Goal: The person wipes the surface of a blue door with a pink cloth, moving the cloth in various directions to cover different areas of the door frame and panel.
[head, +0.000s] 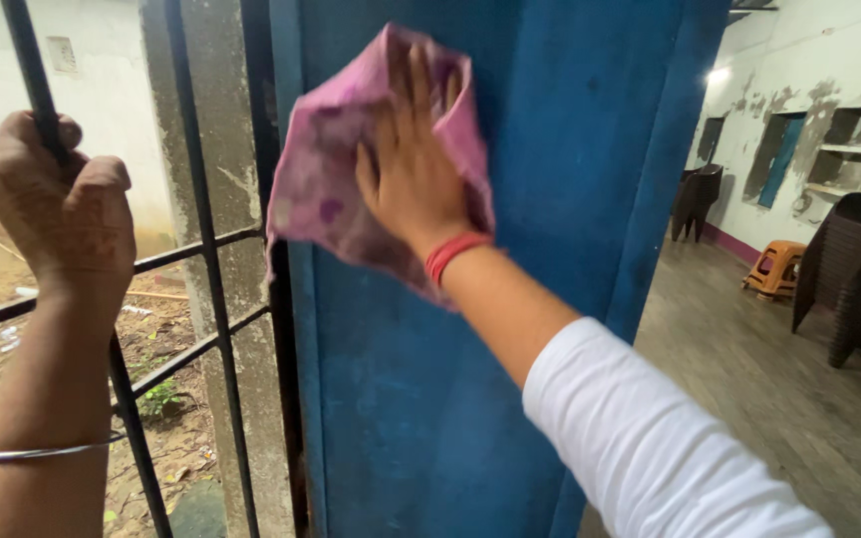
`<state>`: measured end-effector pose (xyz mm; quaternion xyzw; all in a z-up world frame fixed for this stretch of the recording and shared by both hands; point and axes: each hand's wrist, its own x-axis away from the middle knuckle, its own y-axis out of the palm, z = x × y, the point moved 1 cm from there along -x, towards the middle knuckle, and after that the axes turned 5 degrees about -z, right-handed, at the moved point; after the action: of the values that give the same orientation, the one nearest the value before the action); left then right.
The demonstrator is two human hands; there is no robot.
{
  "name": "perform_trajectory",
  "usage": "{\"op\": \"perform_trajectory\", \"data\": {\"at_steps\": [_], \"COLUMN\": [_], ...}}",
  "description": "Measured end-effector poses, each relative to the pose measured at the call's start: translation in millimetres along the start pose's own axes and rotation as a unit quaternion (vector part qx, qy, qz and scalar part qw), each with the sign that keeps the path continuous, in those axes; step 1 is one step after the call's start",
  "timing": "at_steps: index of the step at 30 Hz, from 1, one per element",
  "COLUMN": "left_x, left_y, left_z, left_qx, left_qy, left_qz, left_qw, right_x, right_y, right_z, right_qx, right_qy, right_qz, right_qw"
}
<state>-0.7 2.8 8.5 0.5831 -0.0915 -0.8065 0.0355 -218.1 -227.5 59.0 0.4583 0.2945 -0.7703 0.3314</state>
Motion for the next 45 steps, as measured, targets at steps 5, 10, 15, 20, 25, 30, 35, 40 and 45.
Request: {"op": "perform_trajectory", "data": {"at_steps": [5,10,15,20,25,30,35,40,45], "left_x": [3.7,7.7,7.4,6.4,7.8,5.3,6.1,7.7,7.9], "left_y": [-1.4,-1.7,-1.2,-1.3,2.2,1.5,0.4,-0.7,-0.9], "left_z": [0.3,-1.9,3.4,8.1,16.6,24.2,26.8,24.0,22.9], "left_qx": [-0.017,-0.025,-0.022,-0.025,-0.031,-0.004,-0.023,0.022,-0.030], "left_qy": [0.020,0.049,0.038,0.029,0.023,-0.020,-0.029,-0.023,-0.007], "left_qz": [-0.019,-0.011,-0.014,-0.014,0.001,-0.010,-0.007,-0.017,-0.009], "left_qw": [0.999,0.998,0.999,0.999,0.999,1.000,0.999,0.999,0.999], "right_x": [37.2,35.4,-21.6,-83.4,-79.7,-49.2,-16.0,5.1,-20.3], "right_y": [23.2,34.7,40.2,14.2,-33.0,-27.9,-13.8,25.0,59.5], "right_z": [-57.2,-71.3,-32.4,41.1,65.8,27.2,-14.7,-31.7,-12.1], "right_qx": [-0.027,-0.074,0.046,-0.104,-0.142,-0.038,0.034,-0.174,-0.224], "right_qy": [0.007,-0.034,-0.103,0.075,0.180,0.079,-0.007,-0.041,-0.112], "right_qz": [-0.056,-0.036,-0.015,-0.135,-0.056,-0.012,-0.077,-0.083,-0.096], "right_qw": [0.998,0.996,0.994,0.983,0.972,0.996,0.996,0.980,0.963]}}
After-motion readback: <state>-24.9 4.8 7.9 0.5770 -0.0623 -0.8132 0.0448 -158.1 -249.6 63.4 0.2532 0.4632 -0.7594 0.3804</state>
